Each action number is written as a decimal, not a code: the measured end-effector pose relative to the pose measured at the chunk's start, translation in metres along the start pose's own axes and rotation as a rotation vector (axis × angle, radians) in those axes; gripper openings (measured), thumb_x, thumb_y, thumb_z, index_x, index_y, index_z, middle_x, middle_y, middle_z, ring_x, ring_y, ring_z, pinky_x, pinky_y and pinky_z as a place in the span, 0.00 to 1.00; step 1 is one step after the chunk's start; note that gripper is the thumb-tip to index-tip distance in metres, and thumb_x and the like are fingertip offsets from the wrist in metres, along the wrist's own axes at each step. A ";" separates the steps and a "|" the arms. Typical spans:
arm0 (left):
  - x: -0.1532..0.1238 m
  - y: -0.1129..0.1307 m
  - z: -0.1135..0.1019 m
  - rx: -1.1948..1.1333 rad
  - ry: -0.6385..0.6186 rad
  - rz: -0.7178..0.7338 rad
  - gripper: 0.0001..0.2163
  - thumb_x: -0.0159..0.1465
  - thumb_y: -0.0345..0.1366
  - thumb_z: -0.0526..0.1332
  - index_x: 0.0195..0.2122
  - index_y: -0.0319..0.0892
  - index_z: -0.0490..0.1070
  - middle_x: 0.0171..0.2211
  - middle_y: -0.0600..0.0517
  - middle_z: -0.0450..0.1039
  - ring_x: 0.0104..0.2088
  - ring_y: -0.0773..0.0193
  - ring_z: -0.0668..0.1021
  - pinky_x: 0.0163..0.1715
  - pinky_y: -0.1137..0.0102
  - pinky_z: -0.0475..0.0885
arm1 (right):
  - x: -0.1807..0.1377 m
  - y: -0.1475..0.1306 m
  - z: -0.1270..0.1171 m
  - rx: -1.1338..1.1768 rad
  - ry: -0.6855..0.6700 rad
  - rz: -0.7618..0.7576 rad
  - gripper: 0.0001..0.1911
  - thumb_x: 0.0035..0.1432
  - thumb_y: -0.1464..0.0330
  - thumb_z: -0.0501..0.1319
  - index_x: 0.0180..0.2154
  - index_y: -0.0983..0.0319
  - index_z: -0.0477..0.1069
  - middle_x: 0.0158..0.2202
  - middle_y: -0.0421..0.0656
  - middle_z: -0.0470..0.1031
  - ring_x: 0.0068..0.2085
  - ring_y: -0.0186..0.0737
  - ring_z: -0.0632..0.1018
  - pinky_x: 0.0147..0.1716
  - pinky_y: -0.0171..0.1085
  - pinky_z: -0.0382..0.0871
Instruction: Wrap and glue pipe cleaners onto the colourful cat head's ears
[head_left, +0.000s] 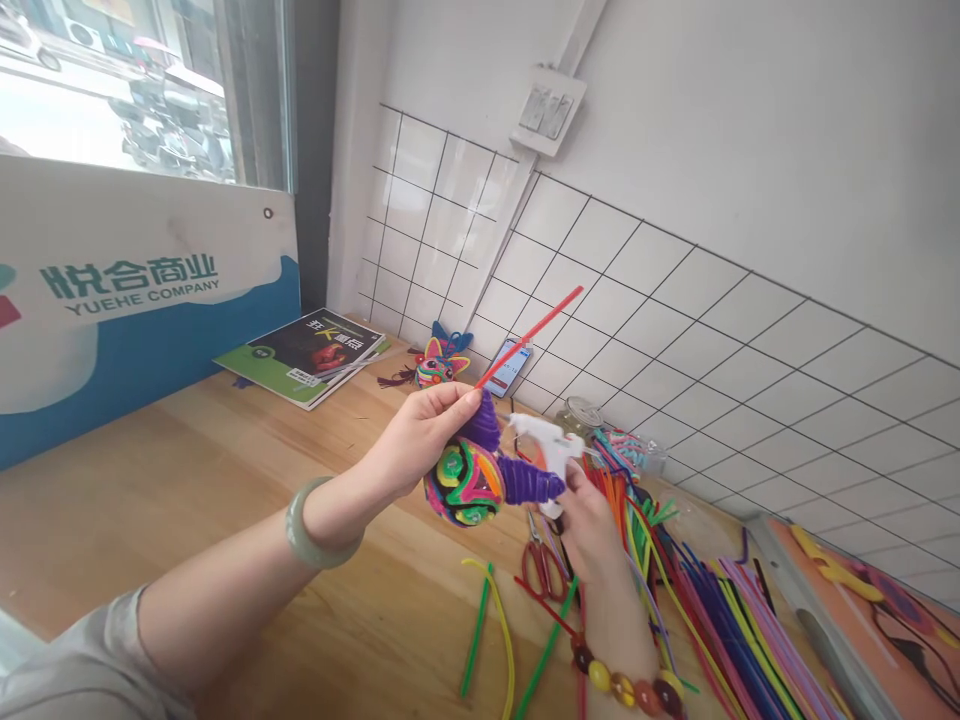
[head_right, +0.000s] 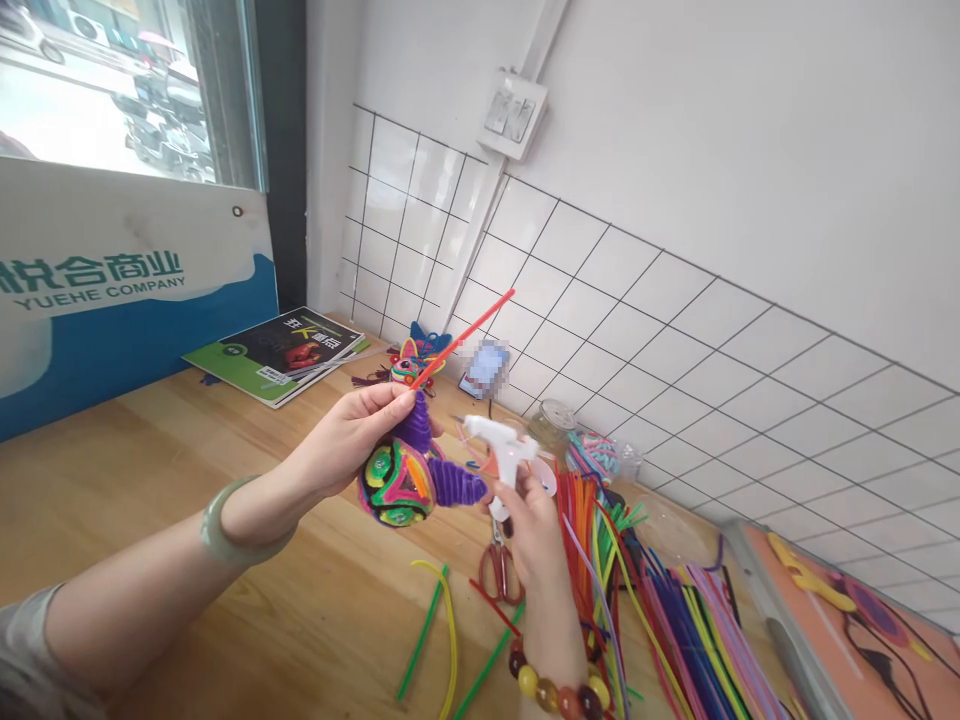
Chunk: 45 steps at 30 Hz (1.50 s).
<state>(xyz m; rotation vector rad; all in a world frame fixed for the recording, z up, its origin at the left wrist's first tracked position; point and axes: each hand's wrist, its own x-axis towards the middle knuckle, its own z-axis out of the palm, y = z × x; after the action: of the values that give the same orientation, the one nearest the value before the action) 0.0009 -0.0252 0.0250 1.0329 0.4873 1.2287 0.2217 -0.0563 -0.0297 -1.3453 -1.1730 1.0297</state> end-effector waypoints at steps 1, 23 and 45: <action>-0.001 0.000 0.000 0.011 -0.018 -0.002 0.11 0.57 0.43 0.60 0.29 0.38 0.71 0.27 0.49 0.75 0.26 0.64 0.76 0.28 0.72 0.71 | -0.002 -0.006 -0.005 0.077 0.036 -0.039 0.18 0.47 0.60 0.62 0.40 0.57 0.64 0.28 0.38 0.72 0.25 0.36 0.72 0.25 0.35 0.64; -0.002 0.000 0.000 0.015 -0.336 -0.330 0.08 0.56 0.39 0.62 0.31 0.39 0.67 0.28 0.44 0.77 0.27 0.60 0.79 0.27 0.70 0.72 | -0.042 -0.045 -0.024 -0.038 -0.036 -0.362 0.12 0.56 0.60 0.56 0.29 0.61 0.69 0.25 0.43 0.70 0.17 0.30 0.62 0.16 0.34 0.55; 0.000 0.005 -0.001 0.202 -0.423 -0.261 0.09 0.60 0.37 0.58 0.30 0.37 0.62 0.26 0.51 0.72 0.25 0.71 0.74 0.26 0.75 0.68 | -0.047 -0.038 -0.021 -0.209 0.019 -0.325 0.13 0.55 0.61 0.57 0.30 0.65 0.70 0.22 0.42 0.67 0.19 0.29 0.61 0.18 0.33 0.56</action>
<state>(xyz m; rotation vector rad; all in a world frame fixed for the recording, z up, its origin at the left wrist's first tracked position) -0.0022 -0.0247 0.0292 1.3166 0.4035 0.7135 0.2311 -0.1068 0.0092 -1.2651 -1.4598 0.6747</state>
